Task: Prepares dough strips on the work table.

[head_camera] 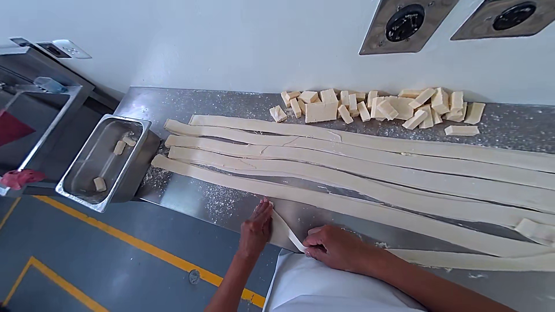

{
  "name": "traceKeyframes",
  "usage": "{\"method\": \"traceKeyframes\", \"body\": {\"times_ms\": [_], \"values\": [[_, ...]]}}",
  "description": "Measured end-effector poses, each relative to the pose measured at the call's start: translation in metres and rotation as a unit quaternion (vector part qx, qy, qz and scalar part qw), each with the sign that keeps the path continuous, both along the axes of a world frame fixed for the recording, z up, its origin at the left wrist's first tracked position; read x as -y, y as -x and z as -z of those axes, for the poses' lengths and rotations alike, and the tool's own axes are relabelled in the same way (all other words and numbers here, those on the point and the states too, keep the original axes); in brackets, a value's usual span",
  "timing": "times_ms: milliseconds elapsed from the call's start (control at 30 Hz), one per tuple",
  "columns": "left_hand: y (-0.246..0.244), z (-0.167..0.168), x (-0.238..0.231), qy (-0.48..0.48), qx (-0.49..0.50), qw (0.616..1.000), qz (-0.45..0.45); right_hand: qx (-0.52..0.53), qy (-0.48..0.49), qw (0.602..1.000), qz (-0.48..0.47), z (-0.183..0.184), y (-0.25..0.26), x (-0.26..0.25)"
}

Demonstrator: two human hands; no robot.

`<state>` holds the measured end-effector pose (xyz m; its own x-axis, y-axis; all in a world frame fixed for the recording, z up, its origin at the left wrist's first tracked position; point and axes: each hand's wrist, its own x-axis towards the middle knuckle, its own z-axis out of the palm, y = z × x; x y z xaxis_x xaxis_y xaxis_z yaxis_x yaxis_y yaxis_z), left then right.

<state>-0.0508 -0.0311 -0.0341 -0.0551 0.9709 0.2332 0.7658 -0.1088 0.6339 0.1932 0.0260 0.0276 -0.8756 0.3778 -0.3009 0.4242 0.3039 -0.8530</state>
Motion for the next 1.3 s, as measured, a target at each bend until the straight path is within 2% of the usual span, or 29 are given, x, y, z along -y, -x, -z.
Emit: {"method": "traceKeyframes", "body": {"times_ms": [100,300,400,467,600,700,800,933,1067,1233,1300], "values": [[0.007,0.006,-0.004,-0.005,0.028,0.999,-0.03,0.018,0.026,0.999,-0.018,-0.004,0.004,-0.003],[-0.012,0.016,-0.013,-0.051,0.02,0.995,-0.085,0.033,0.049,0.997,-0.048,-0.006,0.01,-0.007],[-0.013,0.019,-0.01,-0.057,-0.021,0.998,-0.033,0.042,0.056,0.997,-0.042,-0.01,0.012,-0.009],[-0.012,0.013,-0.003,-0.038,-0.012,0.999,0.011,0.042,0.052,0.997,-0.036,-0.009,0.012,-0.009],[-0.001,0.014,-0.006,-0.021,0.032,0.999,-0.017,0.026,0.032,0.999,-0.026,-0.006,0.013,-0.007],[-0.008,0.019,-0.008,-0.024,0.029,0.999,-0.013,0.026,0.032,0.999,-0.004,-0.009,0.008,-0.006],[-0.008,0.019,-0.012,-0.04,-0.001,0.998,-0.048,0.037,0.041,0.998,-0.016,-0.012,0.003,-0.005],[-0.01,0.016,-0.003,-0.039,-0.018,0.999,0.033,0.029,0.024,0.999,-0.031,-0.012,0.003,-0.007],[-0.004,0.019,-0.007,-0.028,0.018,0.999,0.009,0.03,0.03,0.999,-0.032,-0.013,0.007,-0.008],[-0.013,0.022,-0.01,-0.055,-0.001,0.998,-0.032,0.032,0.036,0.998,-0.043,-0.013,0.003,-0.007],[-0.009,0.023,-0.008,-0.063,-0.027,0.998,-0.011,0.03,0.035,0.998,-0.041,-0.011,0.001,-0.007]]}}
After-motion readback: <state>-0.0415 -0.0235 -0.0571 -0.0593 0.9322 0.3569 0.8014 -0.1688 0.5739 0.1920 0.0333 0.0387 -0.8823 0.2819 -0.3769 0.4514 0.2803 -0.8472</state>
